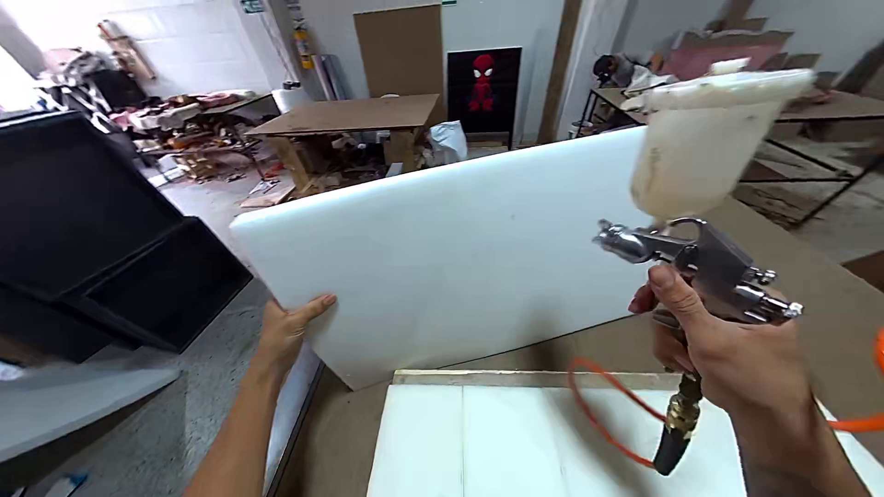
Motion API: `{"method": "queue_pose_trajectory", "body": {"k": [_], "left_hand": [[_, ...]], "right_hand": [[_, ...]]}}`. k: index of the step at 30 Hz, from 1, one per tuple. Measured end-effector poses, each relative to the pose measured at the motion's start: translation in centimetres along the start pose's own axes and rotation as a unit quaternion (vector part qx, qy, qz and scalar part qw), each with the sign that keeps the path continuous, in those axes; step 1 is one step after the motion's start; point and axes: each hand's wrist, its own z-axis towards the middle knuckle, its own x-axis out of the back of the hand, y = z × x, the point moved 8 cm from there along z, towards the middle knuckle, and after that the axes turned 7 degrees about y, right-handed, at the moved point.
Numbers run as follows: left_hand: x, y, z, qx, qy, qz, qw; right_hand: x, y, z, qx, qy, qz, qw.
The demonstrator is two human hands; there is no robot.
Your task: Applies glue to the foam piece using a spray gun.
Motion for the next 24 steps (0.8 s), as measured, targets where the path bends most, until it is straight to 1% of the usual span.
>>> {"method": "queue_pose_trajectory", "body": {"k": [1,4,5,7,8,11,16,19,24], "left_hand": [[-0.1,0.0,0.1,-0.001,0.002,0.002,1.000],[0.0,-0.6,0.5,-0.010,-0.002,0.006,1.000],[0.1,-0.8,0.7,-0.013,-0.005,0.008,1.000],[0.3,-1.2,1.0,-0.022,-0.008,0.011,1.000],[0.4,-1.4,1.0,-0.025,-0.010,0.013,1.000],[1.1,-2.0,1.0,-0.025,-0.016,0.020,0.999],[1.2,-2.1,0.3,-0.027,-0.020,0.011,0.999],[1.2,-1.8,-0.4,-0.032,-0.028,0.008,0.999],[1.7,-2.0,-1.0,-0.032,-0.077,-0.008,0.996]], "right_hand": [[0.5,0.3,0.1,-0.018,-0.009,0.013,1.000],[3.2,1.3,1.2,-0.015,0.037,-0.059,0.997],[4.2,1.5,1.6,-0.021,0.048,-0.067,0.996],[5.7,1.7,2.6,-0.040,0.060,-0.035,0.997],[6.4,1.8,3.0,-0.037,0.068,-0.029,0.997],[8.8,2.7,4.4,-0.014,0.093,-0.075,0.993],[12.6,4.2,7.6,-0.039,0.112,-0.103,0.988],[14.3,5.7,10.1,-0.059,0.133,-0.073,0.987],[16.3,7.9,14.1,-0.077,0.138,-0.042,0.987]]}}
